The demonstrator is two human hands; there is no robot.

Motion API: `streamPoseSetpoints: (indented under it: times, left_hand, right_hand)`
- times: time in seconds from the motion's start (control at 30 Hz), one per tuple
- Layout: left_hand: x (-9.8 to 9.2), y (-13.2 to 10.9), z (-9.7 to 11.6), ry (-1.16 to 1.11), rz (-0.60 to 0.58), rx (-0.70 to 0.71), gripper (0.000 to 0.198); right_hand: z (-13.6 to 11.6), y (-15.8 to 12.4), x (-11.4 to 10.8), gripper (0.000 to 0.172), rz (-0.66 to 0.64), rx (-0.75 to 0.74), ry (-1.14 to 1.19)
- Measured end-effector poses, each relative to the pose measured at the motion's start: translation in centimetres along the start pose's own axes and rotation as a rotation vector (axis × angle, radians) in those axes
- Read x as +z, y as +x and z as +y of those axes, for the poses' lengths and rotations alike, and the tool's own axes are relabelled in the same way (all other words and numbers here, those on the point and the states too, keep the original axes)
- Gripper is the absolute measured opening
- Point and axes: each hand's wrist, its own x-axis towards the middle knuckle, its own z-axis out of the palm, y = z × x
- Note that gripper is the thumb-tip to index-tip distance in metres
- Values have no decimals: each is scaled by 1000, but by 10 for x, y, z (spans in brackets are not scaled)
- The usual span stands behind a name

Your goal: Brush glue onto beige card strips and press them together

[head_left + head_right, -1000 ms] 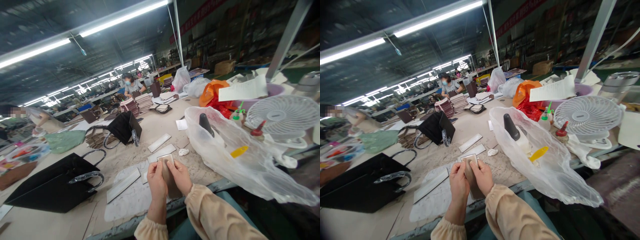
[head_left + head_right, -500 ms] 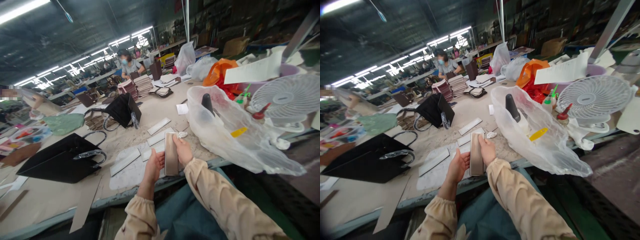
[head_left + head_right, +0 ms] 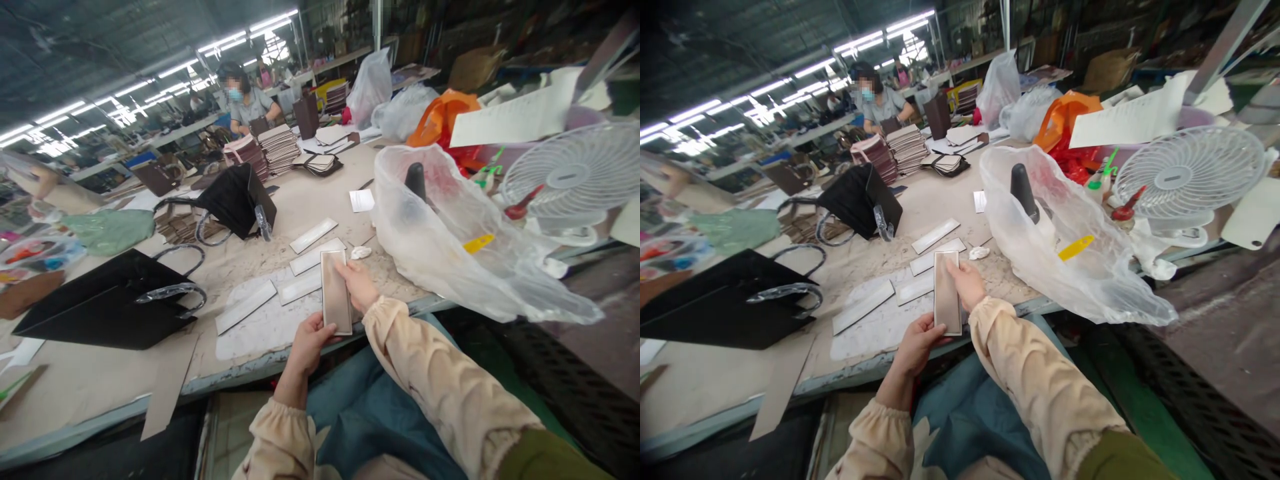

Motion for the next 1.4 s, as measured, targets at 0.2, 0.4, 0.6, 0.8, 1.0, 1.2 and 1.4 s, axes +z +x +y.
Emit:
streamPoseSetpoints:
  times: [0.2, 0.4, 0.6, 0.8, 1.0, 1.2, 1.4]
  left_hand:
    - [-10, -1, 6, -53, 77, 97, 42]
    - [-18, 0, 11, -121, 98, 135, 40]
    - [-19, -2, 11, -142, 119, 134, 42]
    - [-13, 8, 16, -157, 270, 149, 39]
    - [-18, 10, 19, -73, 246, 107, 38]
    - [-46, 2, 20, 195, 94, 34, 41]
    - [-63, 5, 22, 730, 93, 89, 32]
  right_hand:
    - [-9, -14, 2, 28, -345, 192, 62]
    - [-2, -16, 1, 26, -520, 217, -93]
    - [1, -17, 1, 22, -501, 125, -234]
    - [1, -18, 2, 18, -471, 98, -318]
    - [2, -18, 2, 32, -537, 210, -115]
    - [-2, -15, -9, 25, -452, 247, -490]
    - [-4, -20, -42, 39, -326, -62, -1043]
